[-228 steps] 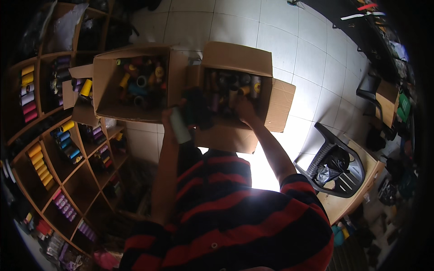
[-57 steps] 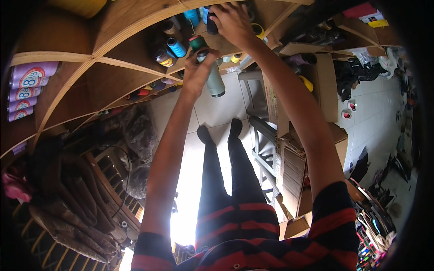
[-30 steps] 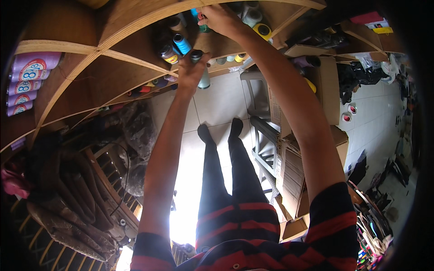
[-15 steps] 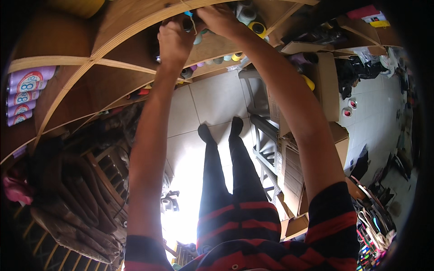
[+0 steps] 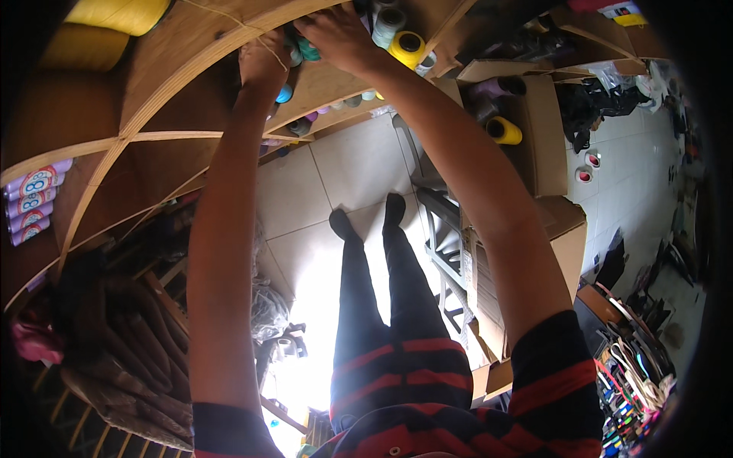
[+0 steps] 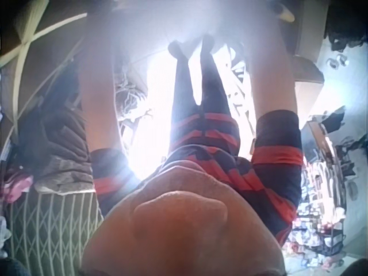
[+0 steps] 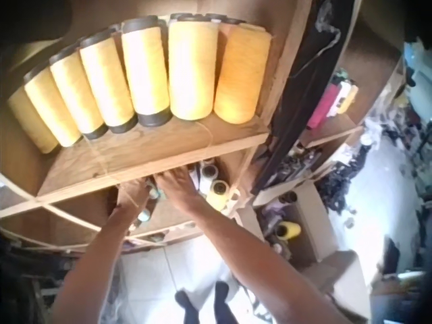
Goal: The person organizes thread spools by taking them from cardboard boxes and placing them onto wooden shelves.
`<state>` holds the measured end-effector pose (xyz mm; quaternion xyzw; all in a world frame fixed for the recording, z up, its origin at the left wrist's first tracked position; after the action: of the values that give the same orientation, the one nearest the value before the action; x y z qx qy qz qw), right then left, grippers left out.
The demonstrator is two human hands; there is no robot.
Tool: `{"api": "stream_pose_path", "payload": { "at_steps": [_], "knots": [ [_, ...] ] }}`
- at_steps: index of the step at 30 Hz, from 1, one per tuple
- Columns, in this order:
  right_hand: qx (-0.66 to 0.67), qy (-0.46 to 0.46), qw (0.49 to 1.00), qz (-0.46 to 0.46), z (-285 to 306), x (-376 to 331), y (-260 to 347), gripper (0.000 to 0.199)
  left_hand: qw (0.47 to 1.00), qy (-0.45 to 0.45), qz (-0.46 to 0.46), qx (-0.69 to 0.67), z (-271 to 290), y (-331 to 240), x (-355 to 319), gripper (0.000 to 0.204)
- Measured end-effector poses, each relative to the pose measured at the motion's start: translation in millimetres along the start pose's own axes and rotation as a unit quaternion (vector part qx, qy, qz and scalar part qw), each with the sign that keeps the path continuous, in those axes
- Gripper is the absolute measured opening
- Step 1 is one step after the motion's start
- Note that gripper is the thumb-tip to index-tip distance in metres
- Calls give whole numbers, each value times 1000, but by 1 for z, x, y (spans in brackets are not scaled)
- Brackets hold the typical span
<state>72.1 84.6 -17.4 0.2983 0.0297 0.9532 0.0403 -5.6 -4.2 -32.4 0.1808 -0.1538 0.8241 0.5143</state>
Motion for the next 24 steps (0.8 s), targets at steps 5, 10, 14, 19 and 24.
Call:
{"api": "stream_pose_path", "payload": {
  "at_steps": [5, 10, 14, 19, 24],
  "knots": [
    [-16, -24, 1000, -6, 3, -9, -3, 53, 997, 26, 38, 54, 11, -16, 5, 68],
    [54, -21, 998, -30, 40, -7, -5, 49, 996, 45, 49, 63, 12, -10, 3, 77],
    [113, -31, 989, -92, 52, -8, -28, 38, 996, 51, 41, 62, 11, -15, 5, 77],
    [64, -28, 991, -118, 54, -8, -33, 32, 994, 88, 37, 45, 9, -10, 9, 69],
    [63, -68, 990, -108, 56, -1, -28, 28, 995, 95, 35, -23, 4, -3, 24, 49]
  ]
}}
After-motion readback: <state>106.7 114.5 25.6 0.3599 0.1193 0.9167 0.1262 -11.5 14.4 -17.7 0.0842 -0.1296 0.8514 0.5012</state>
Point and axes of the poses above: each hand's wrist, its own x-axis towards the middle knuckle, its own z-axis out of the back of the hand, y = z × x, the point moved 6 cm from there along x, towards the middle knuckle, and after that the axes turned 1 degree about y, right-handed, at the moved point
